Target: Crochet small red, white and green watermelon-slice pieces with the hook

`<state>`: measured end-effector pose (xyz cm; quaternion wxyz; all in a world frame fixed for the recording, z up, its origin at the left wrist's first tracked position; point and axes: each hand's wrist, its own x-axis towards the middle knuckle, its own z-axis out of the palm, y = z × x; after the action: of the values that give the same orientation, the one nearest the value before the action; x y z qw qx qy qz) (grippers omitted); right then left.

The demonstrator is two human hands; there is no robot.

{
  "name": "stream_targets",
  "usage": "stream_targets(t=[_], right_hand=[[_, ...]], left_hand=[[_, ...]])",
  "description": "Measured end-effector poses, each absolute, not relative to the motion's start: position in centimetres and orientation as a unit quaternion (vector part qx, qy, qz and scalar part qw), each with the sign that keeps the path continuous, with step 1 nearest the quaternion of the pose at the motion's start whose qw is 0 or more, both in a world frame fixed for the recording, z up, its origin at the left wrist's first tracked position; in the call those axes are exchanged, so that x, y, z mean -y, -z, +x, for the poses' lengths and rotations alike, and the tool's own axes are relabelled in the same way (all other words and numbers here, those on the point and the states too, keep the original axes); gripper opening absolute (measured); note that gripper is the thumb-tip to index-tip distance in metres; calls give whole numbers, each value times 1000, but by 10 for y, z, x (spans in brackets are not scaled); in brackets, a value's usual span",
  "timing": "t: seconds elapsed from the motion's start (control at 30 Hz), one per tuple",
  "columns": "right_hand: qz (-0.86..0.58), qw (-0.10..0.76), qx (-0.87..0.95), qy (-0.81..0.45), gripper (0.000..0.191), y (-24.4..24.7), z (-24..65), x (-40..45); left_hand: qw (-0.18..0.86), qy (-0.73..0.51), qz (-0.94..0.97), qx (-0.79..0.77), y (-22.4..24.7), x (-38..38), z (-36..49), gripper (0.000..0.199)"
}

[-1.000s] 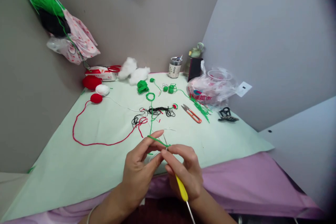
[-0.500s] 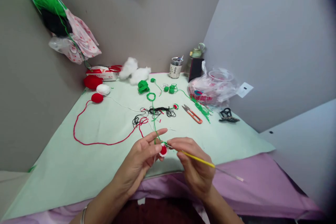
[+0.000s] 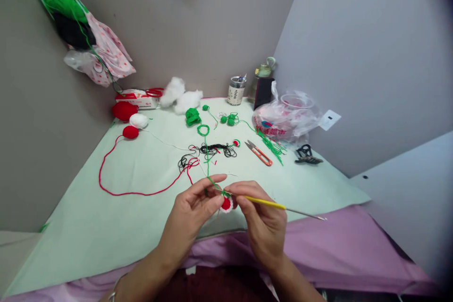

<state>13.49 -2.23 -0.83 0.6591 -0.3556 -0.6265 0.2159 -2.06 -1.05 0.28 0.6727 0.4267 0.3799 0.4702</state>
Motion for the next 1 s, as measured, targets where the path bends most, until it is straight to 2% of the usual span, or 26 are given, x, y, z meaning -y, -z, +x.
stream_targets(t=[0.07,0.2,0.27,0.37,0.5,0.6,0.83,1.0], right_hand=[[-374,644,650,-151,27,14,133,23],[-361,584,724,63,39,31,129,24],[-349,589,724,83,41,35,128,23],[-367,634,678,-60,32,30,131,20],[-363,683,568,-282,17,14,142,14],[-313,688,518,-400,16,8,144,12],[-330,659,548,-396,15,16,138,16],[-325,673,499,-438,17,17,141,15]], left_hand=[[674,-488,400,-382,-3,12,-17,36],[732,-495,281,-375,-9,16,-9,47],[771,-474,234,-355,-11,15,-6,46],[790,-462,228,-332,-11,9,-10,40],[765,-462,277,-353,-11,1,-24,26],[746,-450,329,-364,-12,3,-27,30],[716,-451,379,-374,-7,11,-21,38],[703,-452,399,-378,-6,9,-25,30]])
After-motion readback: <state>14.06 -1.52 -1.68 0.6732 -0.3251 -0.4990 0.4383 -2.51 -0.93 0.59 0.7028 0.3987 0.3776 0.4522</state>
